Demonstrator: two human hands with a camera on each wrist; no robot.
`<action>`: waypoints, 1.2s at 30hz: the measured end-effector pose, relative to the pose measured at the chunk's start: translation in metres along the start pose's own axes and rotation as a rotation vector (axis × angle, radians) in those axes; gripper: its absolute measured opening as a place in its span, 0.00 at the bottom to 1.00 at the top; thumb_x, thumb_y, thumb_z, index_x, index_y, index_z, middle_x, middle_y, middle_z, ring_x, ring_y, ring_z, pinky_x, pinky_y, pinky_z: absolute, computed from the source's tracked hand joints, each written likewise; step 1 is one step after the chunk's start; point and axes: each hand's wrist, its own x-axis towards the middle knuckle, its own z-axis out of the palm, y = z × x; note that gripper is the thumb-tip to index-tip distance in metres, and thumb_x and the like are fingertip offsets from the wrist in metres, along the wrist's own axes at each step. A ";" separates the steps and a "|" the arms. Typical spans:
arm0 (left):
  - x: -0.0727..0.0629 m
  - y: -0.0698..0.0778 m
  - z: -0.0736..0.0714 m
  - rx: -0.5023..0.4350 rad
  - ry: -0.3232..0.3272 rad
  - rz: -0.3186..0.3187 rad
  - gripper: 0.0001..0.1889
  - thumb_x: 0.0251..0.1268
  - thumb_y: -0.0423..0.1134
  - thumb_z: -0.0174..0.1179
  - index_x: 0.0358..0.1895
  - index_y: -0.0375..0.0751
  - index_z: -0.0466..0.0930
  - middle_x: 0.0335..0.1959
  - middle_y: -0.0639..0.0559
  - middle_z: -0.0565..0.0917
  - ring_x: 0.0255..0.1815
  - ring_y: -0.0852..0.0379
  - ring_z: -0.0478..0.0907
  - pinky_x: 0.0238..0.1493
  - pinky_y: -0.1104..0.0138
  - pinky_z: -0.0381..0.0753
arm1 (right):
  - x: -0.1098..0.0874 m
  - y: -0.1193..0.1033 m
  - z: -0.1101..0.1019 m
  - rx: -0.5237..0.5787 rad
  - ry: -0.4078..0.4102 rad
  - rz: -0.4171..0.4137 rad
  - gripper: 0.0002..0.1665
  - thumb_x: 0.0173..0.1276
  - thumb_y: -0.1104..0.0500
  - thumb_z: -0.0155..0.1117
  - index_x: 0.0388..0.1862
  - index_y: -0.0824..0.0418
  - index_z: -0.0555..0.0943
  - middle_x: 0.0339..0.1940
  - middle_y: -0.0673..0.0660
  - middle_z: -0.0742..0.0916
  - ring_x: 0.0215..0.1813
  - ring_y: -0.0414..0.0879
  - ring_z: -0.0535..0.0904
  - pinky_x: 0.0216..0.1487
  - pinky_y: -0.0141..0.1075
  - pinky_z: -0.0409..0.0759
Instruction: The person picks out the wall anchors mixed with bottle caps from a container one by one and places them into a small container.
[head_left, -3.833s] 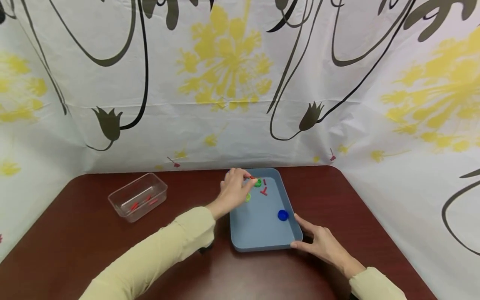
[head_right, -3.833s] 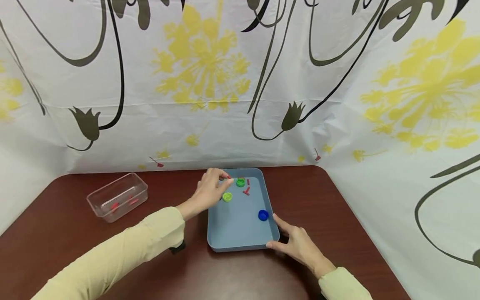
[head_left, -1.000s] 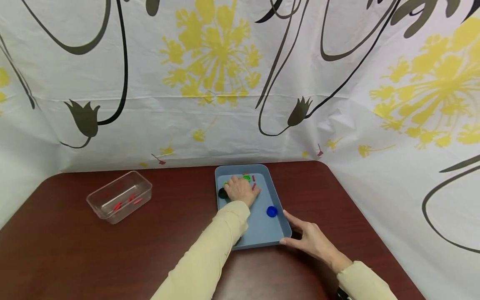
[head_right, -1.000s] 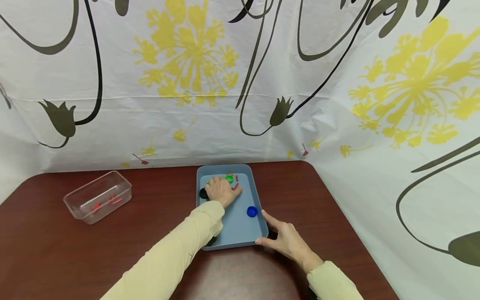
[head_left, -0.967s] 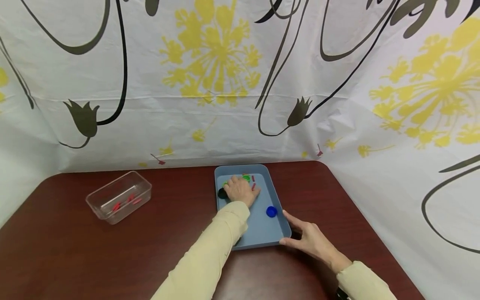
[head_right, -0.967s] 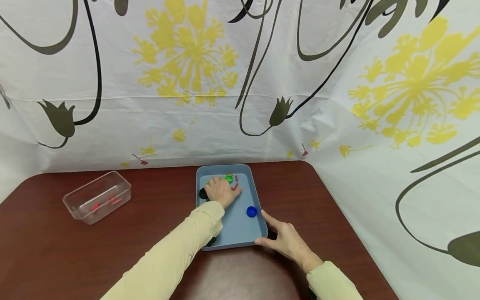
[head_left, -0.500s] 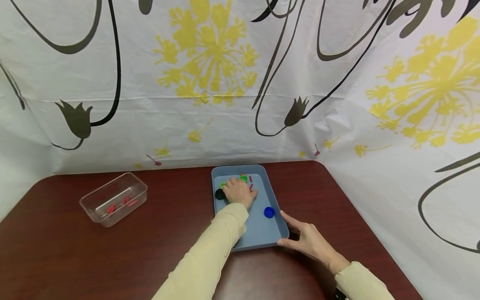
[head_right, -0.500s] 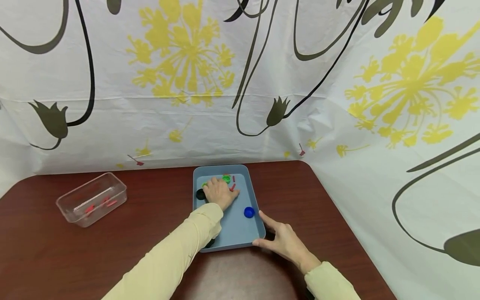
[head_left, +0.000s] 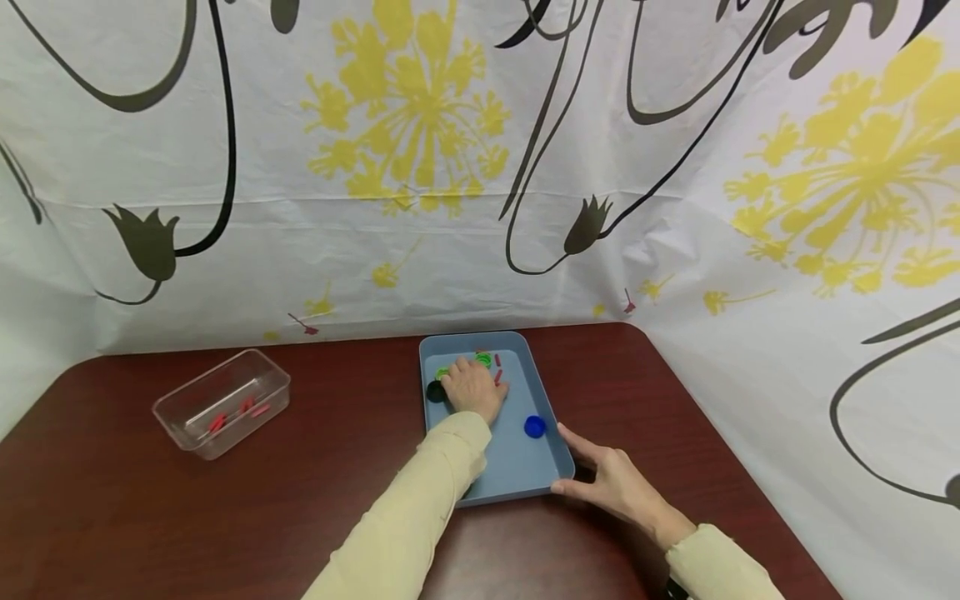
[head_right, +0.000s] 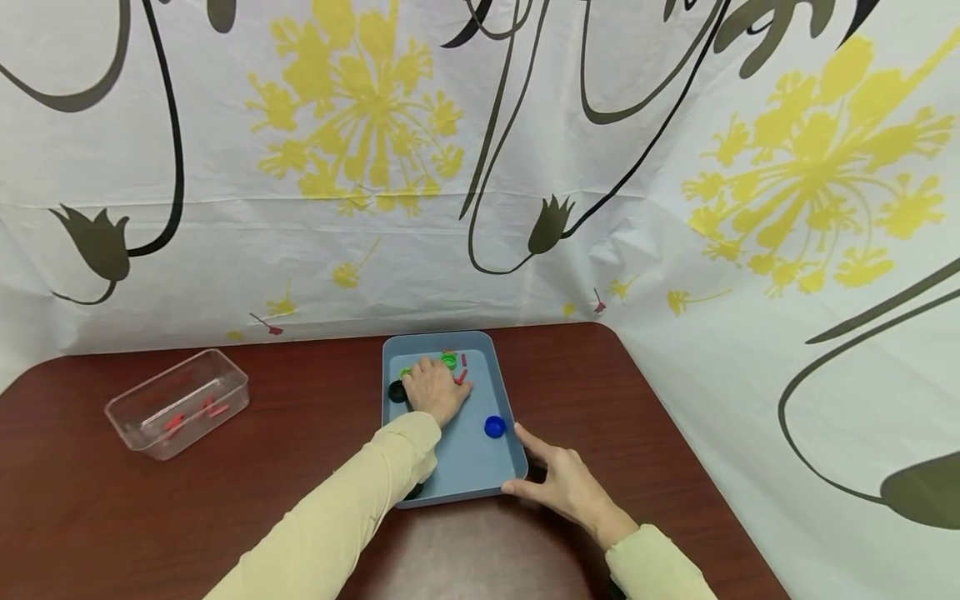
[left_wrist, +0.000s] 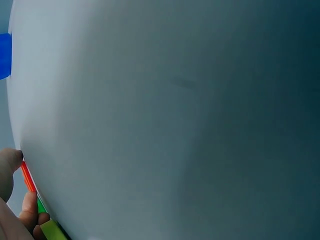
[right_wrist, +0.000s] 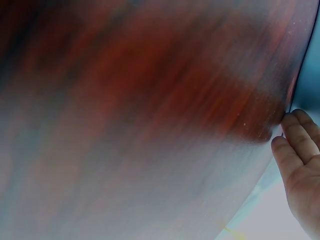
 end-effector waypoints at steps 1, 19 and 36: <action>0.000 -0.001 0.000 -0.001 0.004 0.002 0.30 0.50 0.63 0.64 0.40 0.36 0.78 0.39 0.44 0.75 0.43 0.48 0.71 0.48 0.56 0.67 | 0.000 0.000 0.000 0.002 -0.003 0.003 0.51 0.56 0.39 0.68 0.72 0.60 0.61 0.65 0.65 0.73 0.61 0.56 0.74 0.54 0.45 0.76; -0.007 -0.009 -0.015 -0.178 0.108 0.093 0.21 0.55 0.55 0.66 0.31 0.38 0.77 0.35 0.44 0.74 0.39 0.47 0.71 0.42 0.57 0.66 | 0.000 -0.003 0.000 -0.013 -0.024 0.021 0.49 0.57 0.42 0.68 0.72 0.59 0.61 0.67 0.65 0.71 0.61 0.59 0.74 0.52 0.45 0.77; -0.011 -0.015 -0.084 -0.489 0.051 0.185 0.16 0.61 0.54 0.61 0.42 0.45 0.82 0.44 0.48 0.76 0.44 0.51 0.70 0.46 0.59 0.64 | 0.001 -0.005 -0.003 -0.027 -0.027 0.025 0.50 0.56 0.41 0.68 0.72 0.60 0.62 0.65 0.67 0.73 0.60 0.59 0.75 0.52 0.46 0.77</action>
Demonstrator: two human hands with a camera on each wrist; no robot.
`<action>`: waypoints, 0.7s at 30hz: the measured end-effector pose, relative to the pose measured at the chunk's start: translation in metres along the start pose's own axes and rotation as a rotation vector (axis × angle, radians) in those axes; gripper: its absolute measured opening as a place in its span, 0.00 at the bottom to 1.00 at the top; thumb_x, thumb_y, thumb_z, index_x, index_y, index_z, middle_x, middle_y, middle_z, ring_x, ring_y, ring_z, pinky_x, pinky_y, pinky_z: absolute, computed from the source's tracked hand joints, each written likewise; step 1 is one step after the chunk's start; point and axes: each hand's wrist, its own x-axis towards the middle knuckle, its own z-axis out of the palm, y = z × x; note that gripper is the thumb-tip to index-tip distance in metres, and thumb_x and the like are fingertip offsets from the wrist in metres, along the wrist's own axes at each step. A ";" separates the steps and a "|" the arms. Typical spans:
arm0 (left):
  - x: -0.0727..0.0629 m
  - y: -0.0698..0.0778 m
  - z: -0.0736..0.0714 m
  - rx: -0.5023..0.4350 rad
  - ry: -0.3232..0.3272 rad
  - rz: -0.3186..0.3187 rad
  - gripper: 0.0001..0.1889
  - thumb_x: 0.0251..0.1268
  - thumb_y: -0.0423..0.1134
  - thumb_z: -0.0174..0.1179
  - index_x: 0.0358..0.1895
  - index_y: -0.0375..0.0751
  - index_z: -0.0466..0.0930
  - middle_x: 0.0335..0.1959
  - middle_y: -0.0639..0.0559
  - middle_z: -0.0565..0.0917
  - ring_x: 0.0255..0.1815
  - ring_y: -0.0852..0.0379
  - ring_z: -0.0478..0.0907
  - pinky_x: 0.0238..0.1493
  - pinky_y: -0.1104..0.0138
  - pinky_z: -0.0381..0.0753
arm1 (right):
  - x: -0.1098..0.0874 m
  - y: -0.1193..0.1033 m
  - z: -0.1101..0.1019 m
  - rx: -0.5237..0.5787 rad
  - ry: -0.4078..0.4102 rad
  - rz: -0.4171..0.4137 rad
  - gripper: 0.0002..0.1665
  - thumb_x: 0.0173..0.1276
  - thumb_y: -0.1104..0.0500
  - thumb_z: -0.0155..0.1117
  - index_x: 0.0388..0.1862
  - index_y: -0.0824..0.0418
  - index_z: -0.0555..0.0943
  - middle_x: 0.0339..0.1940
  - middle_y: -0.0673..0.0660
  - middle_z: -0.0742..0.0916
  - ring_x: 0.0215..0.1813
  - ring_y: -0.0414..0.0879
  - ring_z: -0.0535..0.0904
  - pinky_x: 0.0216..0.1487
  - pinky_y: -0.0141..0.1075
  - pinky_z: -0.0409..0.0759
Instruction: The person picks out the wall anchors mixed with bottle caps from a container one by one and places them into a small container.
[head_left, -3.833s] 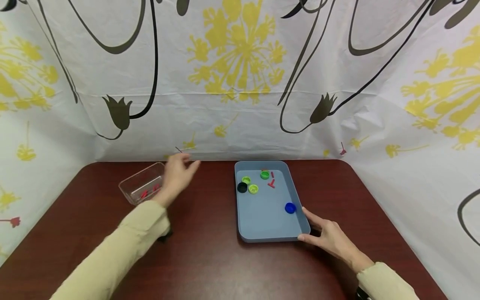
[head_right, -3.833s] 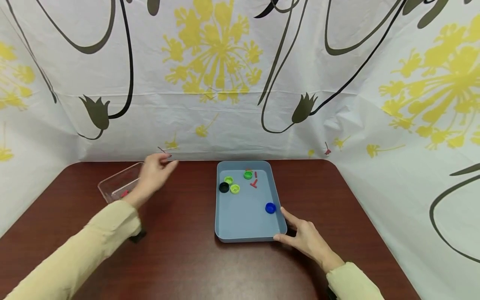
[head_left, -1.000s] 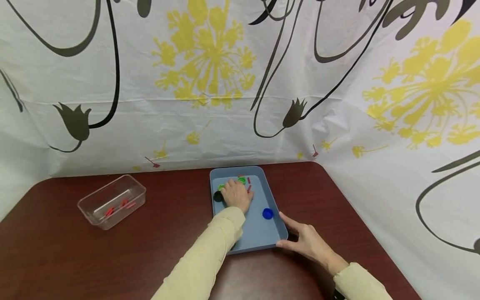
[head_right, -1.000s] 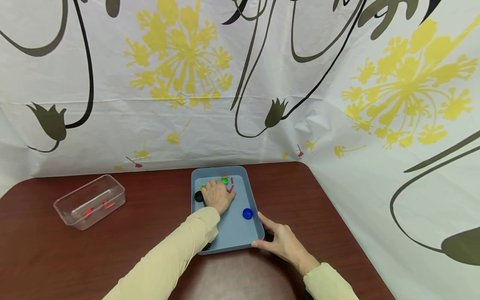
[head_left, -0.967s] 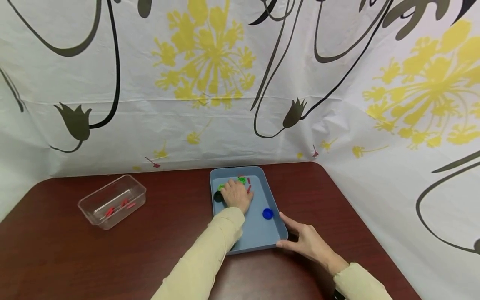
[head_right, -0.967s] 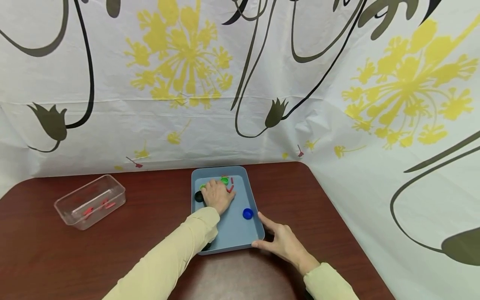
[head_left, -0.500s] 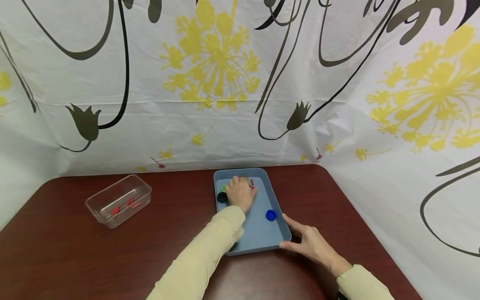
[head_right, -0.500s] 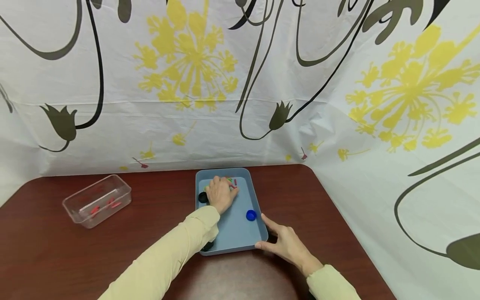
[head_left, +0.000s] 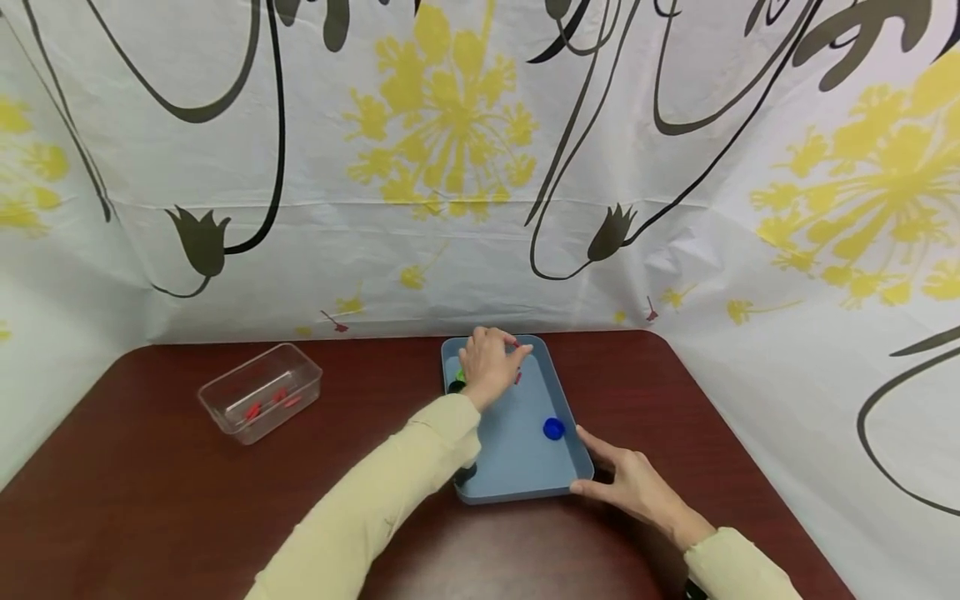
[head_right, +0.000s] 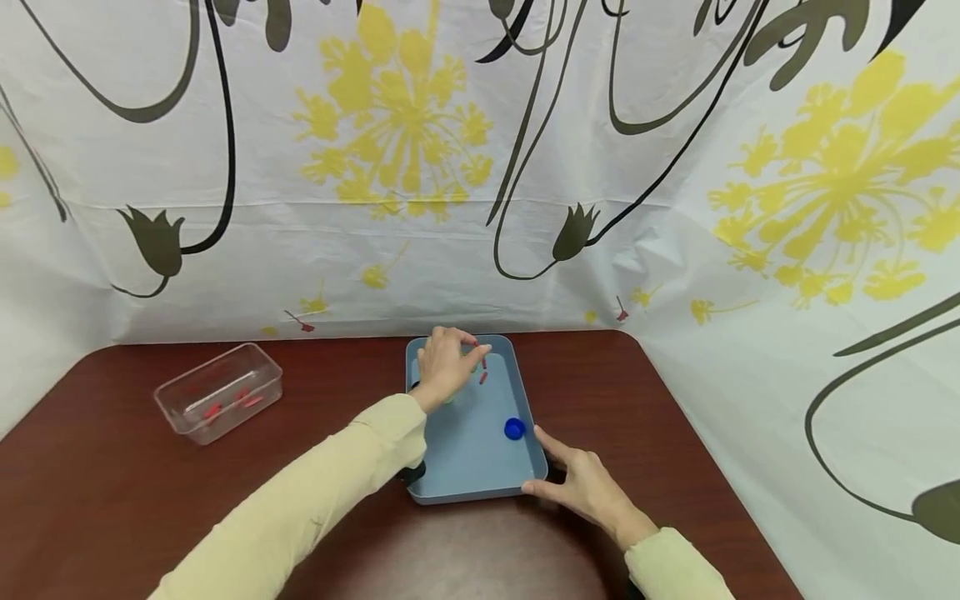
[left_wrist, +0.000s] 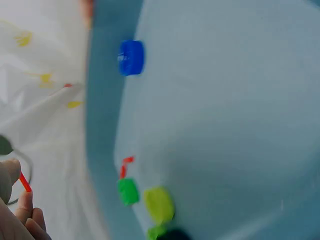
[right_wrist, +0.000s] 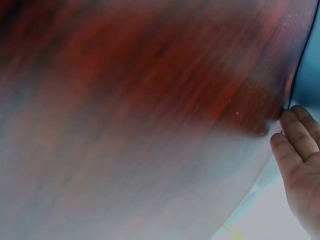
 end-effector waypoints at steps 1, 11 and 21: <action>0.001 -0.002 -0.008 -0.005 -0.004 -0.001 0.17 0.61 0.54 0.60 0.43 0.46 0.82 0.45 0.48 0.76 0.45 0.51 0.70 0.48 0.59 0.64 | 0.000 0.000 0.000 -0.003 -0.004 0.005 0.50 0.56 0.41 0.68 0.72 0.59 0.62 0.65 0.67 0.73 0.60 0.59 0.75 0.52 0.46 0.77; -0.001 -0.072 -0.113 0.006 0.025 -0.021 0.20 0.64 0.54 0.57 0.50 0.44 0.82 0.52 0.43 0.76 0.55 0.45 0.70 0.54 0.49 0.63 | 0.003 0.000 -0.003 -0.027 -0.012 -0.032 0.50 0.55 0.40 0.68 0.71 0.63 0.62 0.63 0.68 0.75 0.57 0.57 0.78 0.49 0.42 0.79; -0.034 -0.177 -0.216 0.251 0.155 -0.160 0.22 0.65 0.53 0.56 0.47 0.37 0.83 0.48 0.33 0.80 0.45 0.36 0.75 0.36 0.47 0.66 | 0.005 -0.003 -0.006 -0.053 -0.022 -0.034 0.51 0.55 0.42 0.69 0.70 0.65 0.63 0.61 0.69 0.76 0.56 0.58 0.79 0.45 0.34 0.80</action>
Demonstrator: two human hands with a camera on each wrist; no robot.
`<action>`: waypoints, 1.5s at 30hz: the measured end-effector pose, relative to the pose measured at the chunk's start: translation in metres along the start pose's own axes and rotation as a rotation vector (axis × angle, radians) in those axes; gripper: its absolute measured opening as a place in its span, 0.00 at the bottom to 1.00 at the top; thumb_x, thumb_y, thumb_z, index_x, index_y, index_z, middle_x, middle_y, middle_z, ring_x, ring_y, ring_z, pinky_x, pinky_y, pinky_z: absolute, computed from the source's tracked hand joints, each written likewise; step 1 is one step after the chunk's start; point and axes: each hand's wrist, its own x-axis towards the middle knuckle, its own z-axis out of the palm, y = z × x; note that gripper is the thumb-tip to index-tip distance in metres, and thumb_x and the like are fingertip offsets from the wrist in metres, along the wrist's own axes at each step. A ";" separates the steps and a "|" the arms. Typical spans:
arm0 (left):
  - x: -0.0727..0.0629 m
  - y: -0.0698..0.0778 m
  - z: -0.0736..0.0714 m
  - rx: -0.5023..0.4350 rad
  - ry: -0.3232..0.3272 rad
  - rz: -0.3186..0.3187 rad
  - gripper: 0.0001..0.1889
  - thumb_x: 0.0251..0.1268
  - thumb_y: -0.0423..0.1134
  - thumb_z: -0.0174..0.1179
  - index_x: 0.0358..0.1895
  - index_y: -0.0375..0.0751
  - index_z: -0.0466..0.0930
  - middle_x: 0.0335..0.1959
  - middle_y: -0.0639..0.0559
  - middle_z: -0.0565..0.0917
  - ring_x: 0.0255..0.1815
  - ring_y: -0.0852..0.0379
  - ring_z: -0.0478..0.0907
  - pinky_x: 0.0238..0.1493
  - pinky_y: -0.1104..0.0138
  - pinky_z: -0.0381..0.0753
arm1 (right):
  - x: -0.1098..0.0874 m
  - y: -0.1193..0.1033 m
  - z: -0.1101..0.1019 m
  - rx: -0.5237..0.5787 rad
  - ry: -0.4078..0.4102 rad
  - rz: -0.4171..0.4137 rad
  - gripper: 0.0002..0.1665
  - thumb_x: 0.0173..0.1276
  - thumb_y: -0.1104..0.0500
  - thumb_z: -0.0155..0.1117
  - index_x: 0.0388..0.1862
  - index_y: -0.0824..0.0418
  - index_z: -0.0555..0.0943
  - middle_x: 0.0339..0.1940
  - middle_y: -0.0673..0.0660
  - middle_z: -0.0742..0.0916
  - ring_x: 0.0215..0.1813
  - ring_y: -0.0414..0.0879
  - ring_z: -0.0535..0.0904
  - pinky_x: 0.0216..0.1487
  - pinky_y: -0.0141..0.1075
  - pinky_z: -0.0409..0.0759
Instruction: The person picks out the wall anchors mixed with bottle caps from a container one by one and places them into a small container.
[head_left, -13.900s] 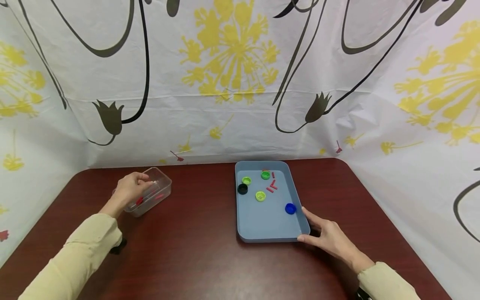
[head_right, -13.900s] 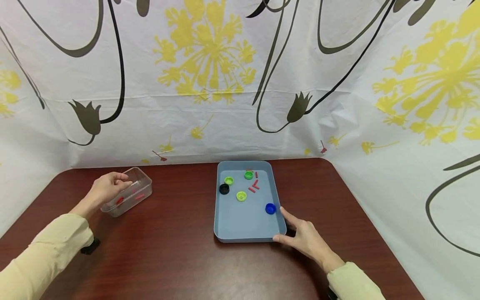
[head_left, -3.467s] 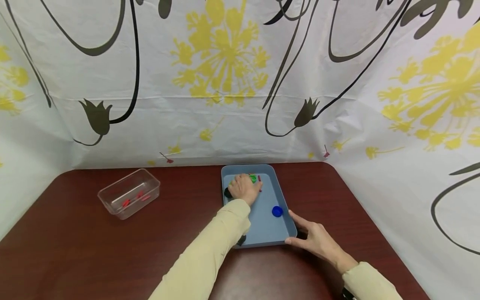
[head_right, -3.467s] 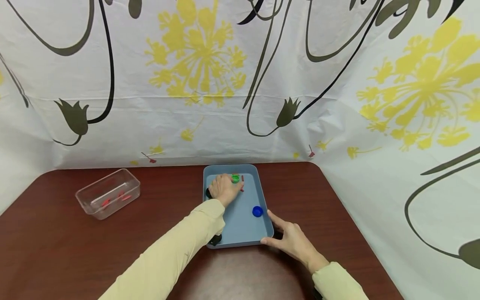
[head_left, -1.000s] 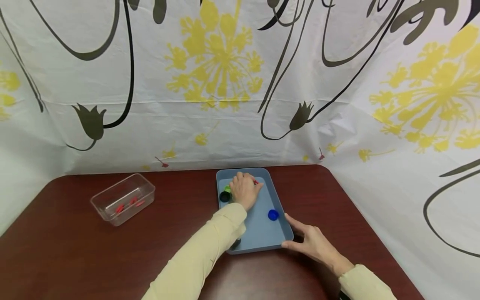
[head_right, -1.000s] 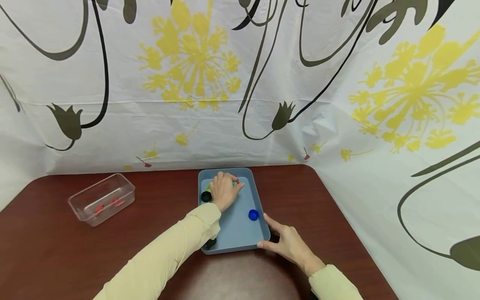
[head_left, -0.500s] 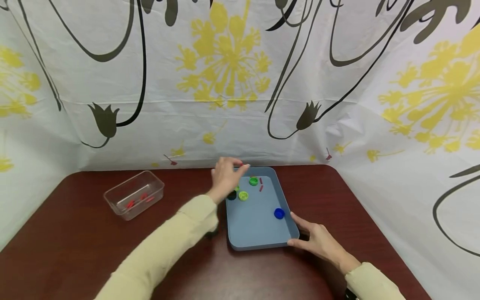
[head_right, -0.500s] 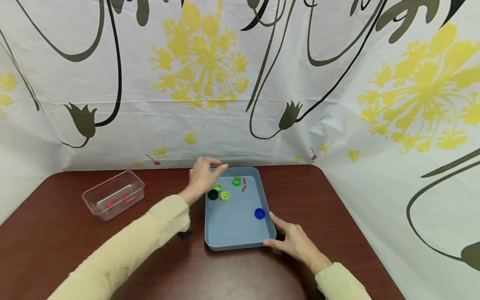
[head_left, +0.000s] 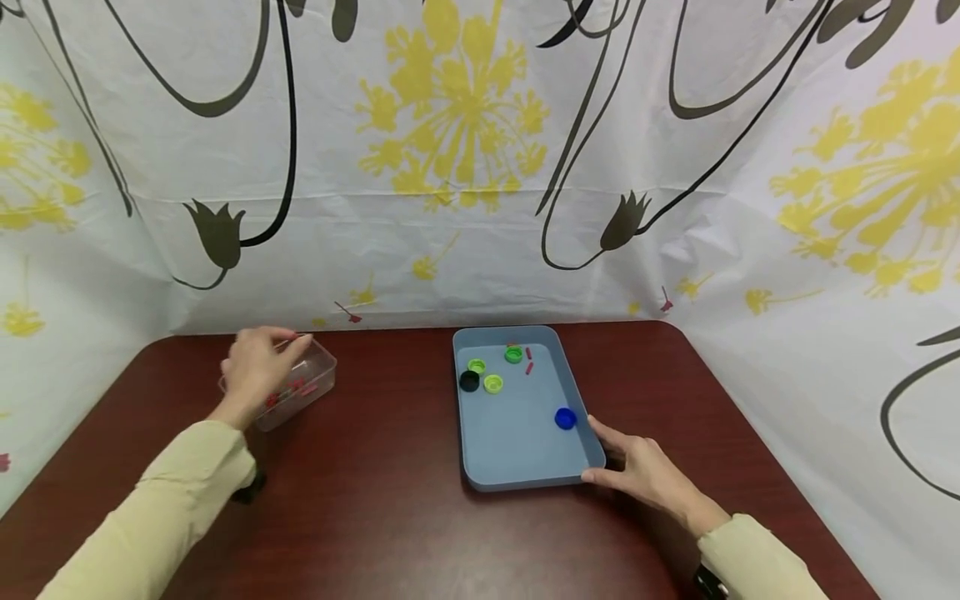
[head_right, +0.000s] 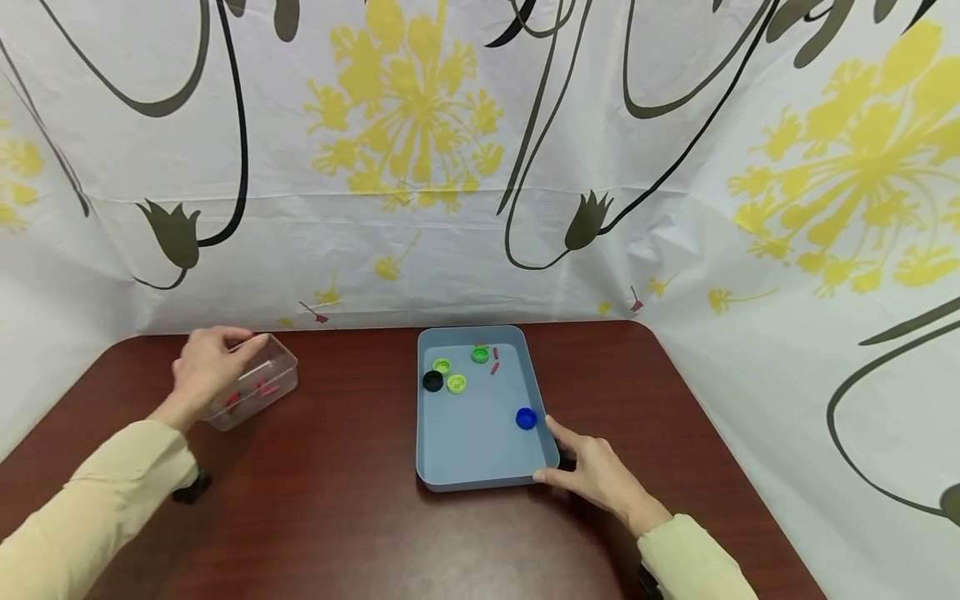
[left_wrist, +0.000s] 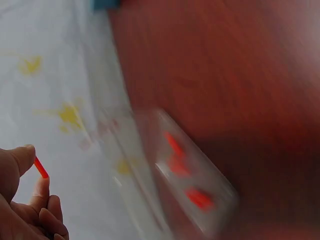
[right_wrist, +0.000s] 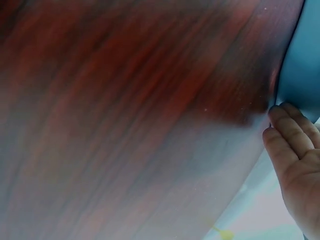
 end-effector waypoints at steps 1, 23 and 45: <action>-0.001 -0.008 -0.002 0.012 -0.007 -0.017 0.22 0.65 0.53 0.56 0.46 0.36 0.83 0.47 0.33 0.80 0.44 0.35 0.75 0.36 0.46 0.65 | 0.000 0.000 -0.001 -0.003 0.000 -0.004 0.50 0.55 0.42 0.69 0.70 0.66 0.62 0.61 0.70 0.76 0.55 0.58 0.79 0.45 0.34 0.80; 0.015 0.063 0.062 -0.262 -0.263 0.217 0.15 0.63 0.41 0.61 0.49 0.35 0.81 0.50 0.38 0.80 0.49 0.42 0.76 0.50 0.52 0.72 | -0.002 -0.001 -0.007 0.009 0.013 0.007 0.49 0.56 0.44 0.69 0.69 0.67 0.64 0.56 0.70 0.80 0.54 0.57 0.80 0.45 0.39 0.81; 0.021 0.173 0.160 -0.402 -0.656 0.368 0.15 0.60 0.36 0.64 0.49 0.37 0.80 0.51 0.42 0.80 0.50 0.51 0.76 0.50 0.61 0.76 | -0.004 -0.002 0.002 0.030 0.010 -0.010 0.48 0.56 0.43 0.68 0.69 0.67 0.64 0.55 0.68 0.81 0.53 0.56 0.80 0.44 0.37 0.81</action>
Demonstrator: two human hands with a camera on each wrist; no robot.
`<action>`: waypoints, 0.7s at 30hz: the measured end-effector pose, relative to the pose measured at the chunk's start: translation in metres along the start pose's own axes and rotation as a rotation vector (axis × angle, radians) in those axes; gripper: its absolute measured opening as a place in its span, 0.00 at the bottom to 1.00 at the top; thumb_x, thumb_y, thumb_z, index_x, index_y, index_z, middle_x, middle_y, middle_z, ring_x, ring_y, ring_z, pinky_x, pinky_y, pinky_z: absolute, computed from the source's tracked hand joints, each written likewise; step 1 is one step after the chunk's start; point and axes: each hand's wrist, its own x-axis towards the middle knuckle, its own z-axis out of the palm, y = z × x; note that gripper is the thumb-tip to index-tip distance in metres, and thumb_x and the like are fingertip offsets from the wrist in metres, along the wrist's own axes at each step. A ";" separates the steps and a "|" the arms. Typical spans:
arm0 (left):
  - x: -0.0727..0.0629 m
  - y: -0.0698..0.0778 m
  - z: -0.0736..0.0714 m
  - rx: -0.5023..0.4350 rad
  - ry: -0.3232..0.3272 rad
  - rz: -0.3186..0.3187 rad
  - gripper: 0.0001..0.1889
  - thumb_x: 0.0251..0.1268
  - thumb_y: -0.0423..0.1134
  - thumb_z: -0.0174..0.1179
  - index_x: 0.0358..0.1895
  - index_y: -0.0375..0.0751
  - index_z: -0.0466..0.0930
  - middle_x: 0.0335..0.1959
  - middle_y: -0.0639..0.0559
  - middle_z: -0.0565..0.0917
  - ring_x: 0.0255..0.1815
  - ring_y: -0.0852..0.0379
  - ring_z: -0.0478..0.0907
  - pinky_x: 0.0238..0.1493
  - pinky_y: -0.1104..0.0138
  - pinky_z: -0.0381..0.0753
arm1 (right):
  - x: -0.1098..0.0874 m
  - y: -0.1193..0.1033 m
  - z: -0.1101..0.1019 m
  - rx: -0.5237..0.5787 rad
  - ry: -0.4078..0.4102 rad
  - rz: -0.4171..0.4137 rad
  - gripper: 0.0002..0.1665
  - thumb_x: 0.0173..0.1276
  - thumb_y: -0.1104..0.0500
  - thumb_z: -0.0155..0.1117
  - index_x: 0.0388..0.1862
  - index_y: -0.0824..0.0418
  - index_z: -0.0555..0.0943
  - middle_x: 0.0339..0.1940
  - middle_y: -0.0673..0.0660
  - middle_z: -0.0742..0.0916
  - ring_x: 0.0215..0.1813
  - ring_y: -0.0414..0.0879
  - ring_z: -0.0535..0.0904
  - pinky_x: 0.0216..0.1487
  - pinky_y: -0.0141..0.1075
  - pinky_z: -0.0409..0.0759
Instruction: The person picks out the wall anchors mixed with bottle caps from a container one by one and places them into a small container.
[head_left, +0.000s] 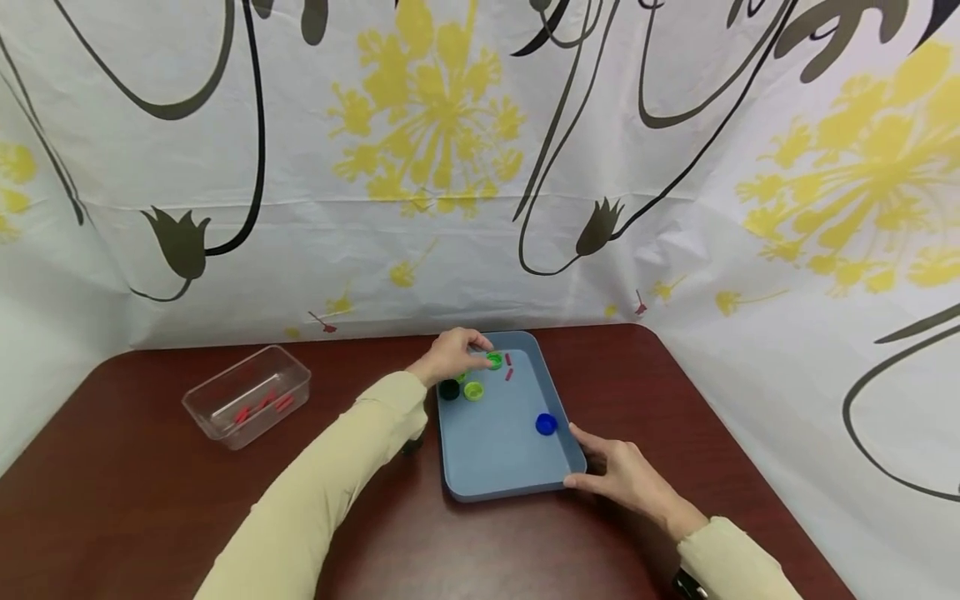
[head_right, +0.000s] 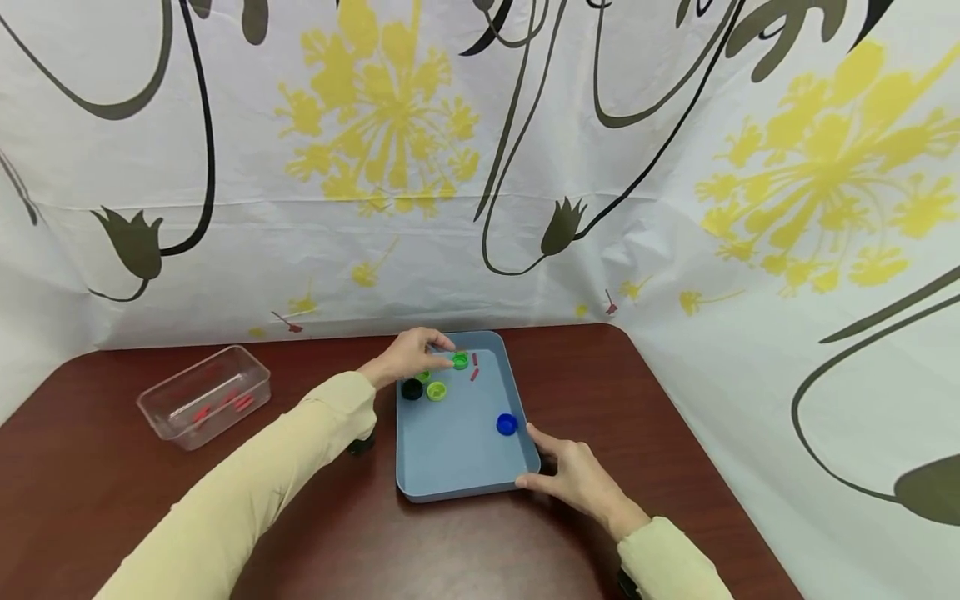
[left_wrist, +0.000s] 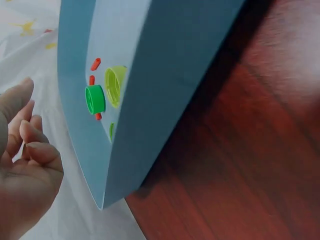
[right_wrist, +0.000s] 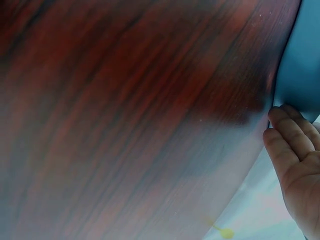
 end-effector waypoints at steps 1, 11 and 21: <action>0.003 0.000 0.001 0.005 -0.022 0.003 0.15 0.60 0.36 0.64 0.50 0.37 0.80 0.52 0.42 0.80 0.50 0.51 0.76 0.51 0.61 0.76 | 0.000 0.000 0.001 0.005 -0.001 0.002 0.48 0.56 0.43 0.68 0.69 0.67 0.64 0.55 0.68 0.81 0.53 0.57 0.80 0.44 0.37 0.81; 0.030 0.005 0.011 0.050 -0.191 -0.011 0.14 0.61 0.33 0.62 0.49 0.35 0.80 0.53 0.43 0.80 0.53 0.51 0.76 0.51 0.64 0.76 | 0.000 0.001 0.002 0.035 0.005 0.008 0.48 0.56 0.45 0.69 0.69 0.67 0.64 0.57 0.69 0.79 0.52 0.56 0.81 0.45 0.37 0.81; 0.045 0.004 0.018 0.168 -0.230 -0.002 0.15 0.58 0.32 0.65 0.49 0.36 0.81 0.41 0.47 0.84 0.39 0.57 0.77 0.42 0.69 0.75 | -0.001 0.000 0.004 0.010 0.027 0.017 0.47 0.55 0.43 0.69 0.68 0.65 0.66 0.58 0.68 0.79 0.53 0.56 0.81 0.46 0.37 0.81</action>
